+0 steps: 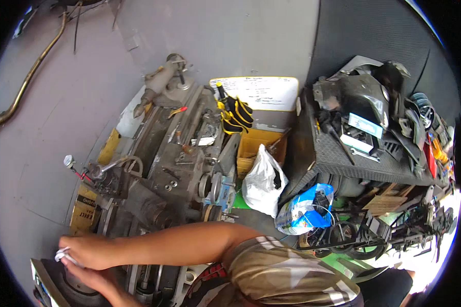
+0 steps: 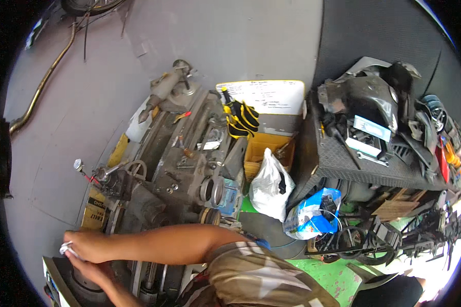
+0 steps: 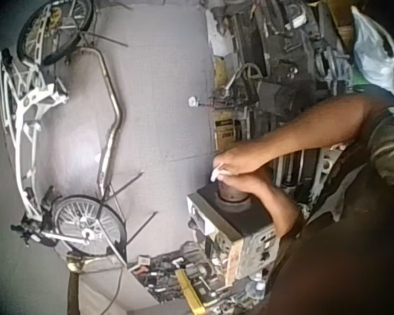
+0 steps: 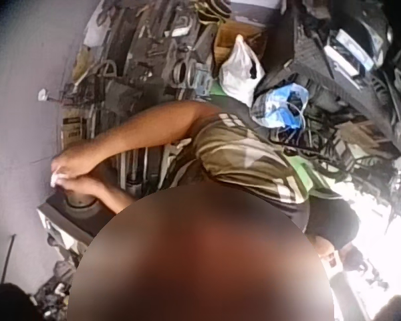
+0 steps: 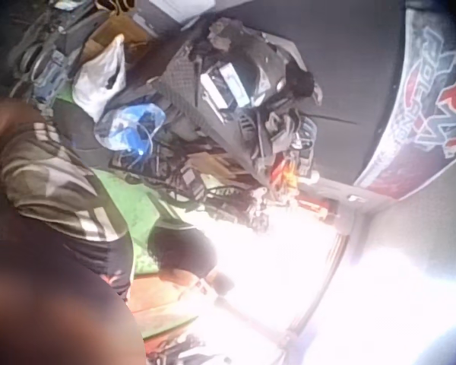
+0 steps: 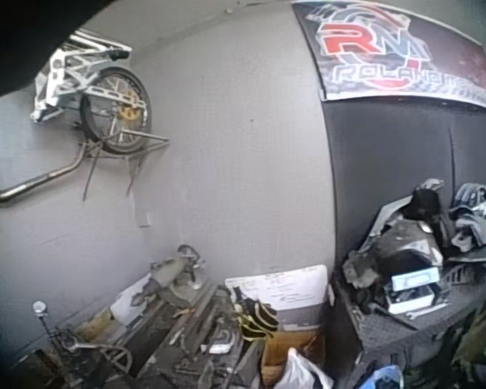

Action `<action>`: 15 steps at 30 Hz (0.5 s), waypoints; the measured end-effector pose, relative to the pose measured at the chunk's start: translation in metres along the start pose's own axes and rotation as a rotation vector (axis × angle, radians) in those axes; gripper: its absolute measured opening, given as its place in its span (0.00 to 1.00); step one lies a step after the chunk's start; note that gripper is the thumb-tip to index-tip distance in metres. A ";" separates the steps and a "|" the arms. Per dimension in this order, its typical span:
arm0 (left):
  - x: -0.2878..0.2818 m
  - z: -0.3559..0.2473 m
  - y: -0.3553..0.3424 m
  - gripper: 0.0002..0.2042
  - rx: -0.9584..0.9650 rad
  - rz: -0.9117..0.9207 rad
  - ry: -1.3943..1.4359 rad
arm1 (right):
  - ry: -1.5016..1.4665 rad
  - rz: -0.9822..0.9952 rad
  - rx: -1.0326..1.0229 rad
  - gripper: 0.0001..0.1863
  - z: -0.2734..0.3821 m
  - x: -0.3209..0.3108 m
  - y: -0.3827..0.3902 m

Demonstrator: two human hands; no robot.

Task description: Using a lathe to measure and adjust a mechanical component in a workshop.

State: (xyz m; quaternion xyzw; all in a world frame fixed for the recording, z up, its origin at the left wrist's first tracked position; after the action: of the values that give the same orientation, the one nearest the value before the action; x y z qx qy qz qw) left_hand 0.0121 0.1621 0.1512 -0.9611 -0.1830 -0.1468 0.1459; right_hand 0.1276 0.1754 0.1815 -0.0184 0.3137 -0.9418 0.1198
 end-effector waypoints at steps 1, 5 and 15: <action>-0.005 0.011 -0.001 0.28 -0.057 -0.008 -0.006 | 0.070 0.004 0.032 0.11 -0.003 -0.008 0.009; -0.019 0.042 0.016 0.25 0.370 0.092 -0.670 | 0.132 0.007 0.197 0.11 -0.008 -0.030 0.055; 0.050 0.050 0.062 0.26 0.554 0.458 -0.533 | 0.079 -0.357 -0.167 0.17 0.013 -0.091 0.112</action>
State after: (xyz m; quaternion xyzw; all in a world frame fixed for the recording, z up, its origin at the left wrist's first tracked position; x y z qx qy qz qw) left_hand 0.0926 0.1389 0.1083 -0.9058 -0.0291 0.1967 0.3742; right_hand 0.2414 0.1030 0.1287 -0.0467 0.3870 -0.9187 -0.0633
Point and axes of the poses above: each hand's wrist, its own y-axis away from the middle knuckle, its own x-axis out of the palm, z = x × y, the point moved 2 cm from there along -y, towards the middle knuckle, and after that the axes turned 1 degree about x, right-handed, at the moved point
